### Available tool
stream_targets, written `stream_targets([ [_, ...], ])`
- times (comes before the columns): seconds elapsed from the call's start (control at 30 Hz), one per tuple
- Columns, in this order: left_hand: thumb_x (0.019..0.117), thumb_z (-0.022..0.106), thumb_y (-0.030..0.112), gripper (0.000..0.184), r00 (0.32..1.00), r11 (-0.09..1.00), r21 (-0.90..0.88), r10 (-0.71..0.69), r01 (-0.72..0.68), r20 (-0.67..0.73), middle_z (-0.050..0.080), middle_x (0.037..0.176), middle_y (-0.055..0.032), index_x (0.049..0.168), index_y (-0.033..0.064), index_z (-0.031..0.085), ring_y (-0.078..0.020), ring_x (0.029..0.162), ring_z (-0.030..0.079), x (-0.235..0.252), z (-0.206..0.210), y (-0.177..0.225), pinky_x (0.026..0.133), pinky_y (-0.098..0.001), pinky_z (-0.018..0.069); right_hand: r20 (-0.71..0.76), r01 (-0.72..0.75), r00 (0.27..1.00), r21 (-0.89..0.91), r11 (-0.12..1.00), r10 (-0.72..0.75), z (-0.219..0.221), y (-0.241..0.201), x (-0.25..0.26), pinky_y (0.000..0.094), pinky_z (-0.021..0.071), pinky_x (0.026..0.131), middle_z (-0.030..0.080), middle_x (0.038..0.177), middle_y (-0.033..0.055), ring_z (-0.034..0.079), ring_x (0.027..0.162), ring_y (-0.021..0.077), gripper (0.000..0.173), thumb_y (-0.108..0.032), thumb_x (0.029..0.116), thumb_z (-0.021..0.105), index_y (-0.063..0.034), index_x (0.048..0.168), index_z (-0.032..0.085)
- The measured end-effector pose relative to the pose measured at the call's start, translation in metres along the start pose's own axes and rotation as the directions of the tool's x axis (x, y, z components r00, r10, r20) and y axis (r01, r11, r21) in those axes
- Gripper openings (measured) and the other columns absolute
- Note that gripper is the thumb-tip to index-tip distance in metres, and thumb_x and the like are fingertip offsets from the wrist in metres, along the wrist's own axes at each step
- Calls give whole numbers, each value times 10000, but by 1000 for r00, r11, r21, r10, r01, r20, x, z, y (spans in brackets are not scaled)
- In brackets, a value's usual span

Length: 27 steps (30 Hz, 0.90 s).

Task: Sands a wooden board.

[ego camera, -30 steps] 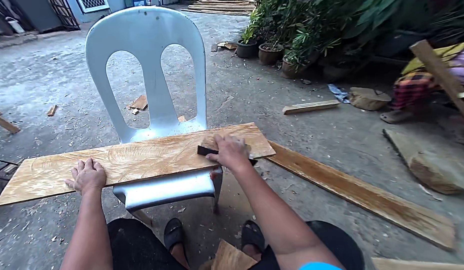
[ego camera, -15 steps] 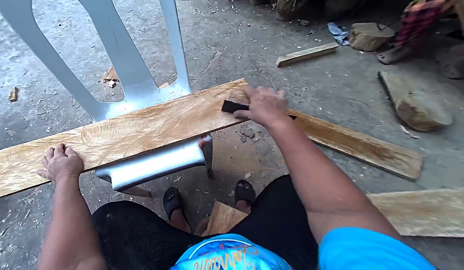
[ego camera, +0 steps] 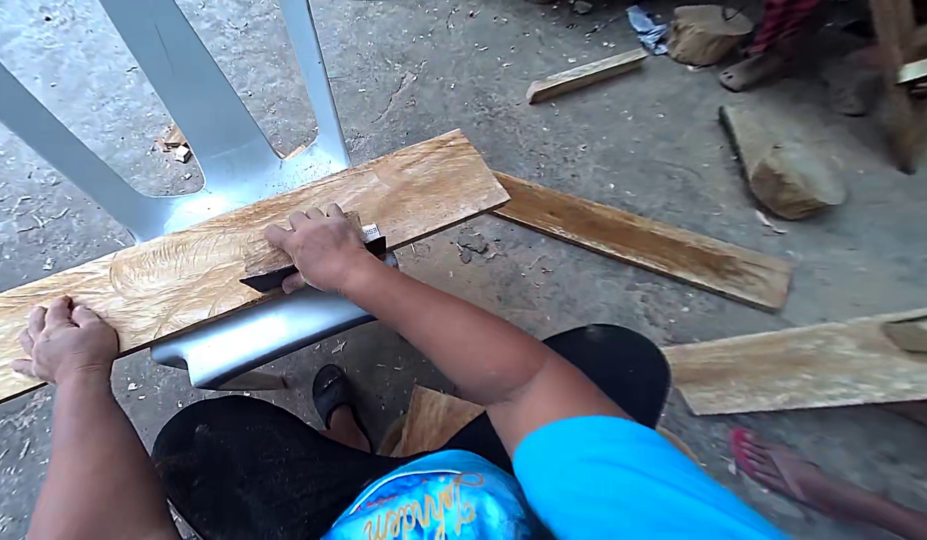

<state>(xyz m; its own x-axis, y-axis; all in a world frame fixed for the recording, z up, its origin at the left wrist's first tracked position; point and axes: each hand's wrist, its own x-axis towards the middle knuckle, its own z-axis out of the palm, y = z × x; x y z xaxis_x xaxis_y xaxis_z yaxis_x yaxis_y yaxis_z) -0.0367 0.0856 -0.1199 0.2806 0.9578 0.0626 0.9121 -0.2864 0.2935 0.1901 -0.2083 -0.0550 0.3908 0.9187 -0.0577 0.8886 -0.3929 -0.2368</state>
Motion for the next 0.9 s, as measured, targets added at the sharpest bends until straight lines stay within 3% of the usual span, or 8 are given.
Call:
stream_targets([
  [0.13,1080,255,324,516,999,999,-7,38,-38,-3,392,1612,-127,1512,165,490,-352,1527,271,5,-2,-10,1185,-691,124,-92,-174,981,-7,985,173,-12,72,-48,647,430,973,653,1280,205,599,1215,421,729,-494,863,794,-211,1488,546],
  [0.27,1081,250,323,521,1000,1000,2,23,-23,7,375,1616,-149,1520,154,473,-380,1527,255,9,0,-12,1175,-720,114,-115,-498,865,-62,865,489,-28,186,-106,739,396,976,629,1340,224,570,1261,471,803,-594,836,788,-230,1499,516],
  [0.37,1078,250,317,524,1000,1000,-1,-11,11,9,338,1629,-166,1525,130,448,-415,1530,219,4,0,-2,1150,-760,107,-101,-536,842,-52,843,530,-36,220,-121,725,364,1017,617,1338,229,560,1263,471,843,-574,828,809,-180,1504,498],
  [0.53,1078,248,316,526,1000,1000,9,-8,8,13,313,1639,-175,1518,109,451,-434,1532,194,-3,-4,7,1125,-792,96,-126,-256,961,-72,964,246,-18,150,-70,686,421,1010,641,1277,266,596,1218,478,885,-675,785,780,-57,1384,574],
  [0.6,1074,257,315,519,1000,1000,4,-7,7,4,324,1637,-160,1511,126,462,-423,1531,206,0,-2,4,1128,-784,108,-126,-121,986,-83,989,110,-4,90,-36,650,438,1004,661,1224,241,616,1178,445,921,-780,774,697,-89,1375,600],
  [0.73,1067,263,336,522,1000,1000,-7,-7,7,-9,353,1634,-114,1518,173,470,-378,1535,231,7,1,-6,1152,-750,121,-58,3,998,-27,1000,-4,7,-1,7,569,437,1011,662,1270,174,614,1199,362,800,-690,841,708,-172,1437,583],
  [0.83,1077,255,347,522,1000,1000,-11,10,-10,-5,361,1630,-117,1521,179,470,-369,1536,238,6,0,-10,1166,-736,104,-21,26,999,-23,999,-26,0,8,-3,558,421,1000,648,1285,171,600,1210,352,760,-618,864,731,-169,1454,565],
  [0.9,1079,259,338,517,1000,1000,-17,17,-17,-10,378,1620,-123,1518,170,474,-367,1535,242,5,-2,-9,1171,-730,96,-102,-19,995,-51,999,14,-3,51,-27,587,436,976,668,1232,201,619,1174,392,736,-606,859,743,-144,1413,600],
])
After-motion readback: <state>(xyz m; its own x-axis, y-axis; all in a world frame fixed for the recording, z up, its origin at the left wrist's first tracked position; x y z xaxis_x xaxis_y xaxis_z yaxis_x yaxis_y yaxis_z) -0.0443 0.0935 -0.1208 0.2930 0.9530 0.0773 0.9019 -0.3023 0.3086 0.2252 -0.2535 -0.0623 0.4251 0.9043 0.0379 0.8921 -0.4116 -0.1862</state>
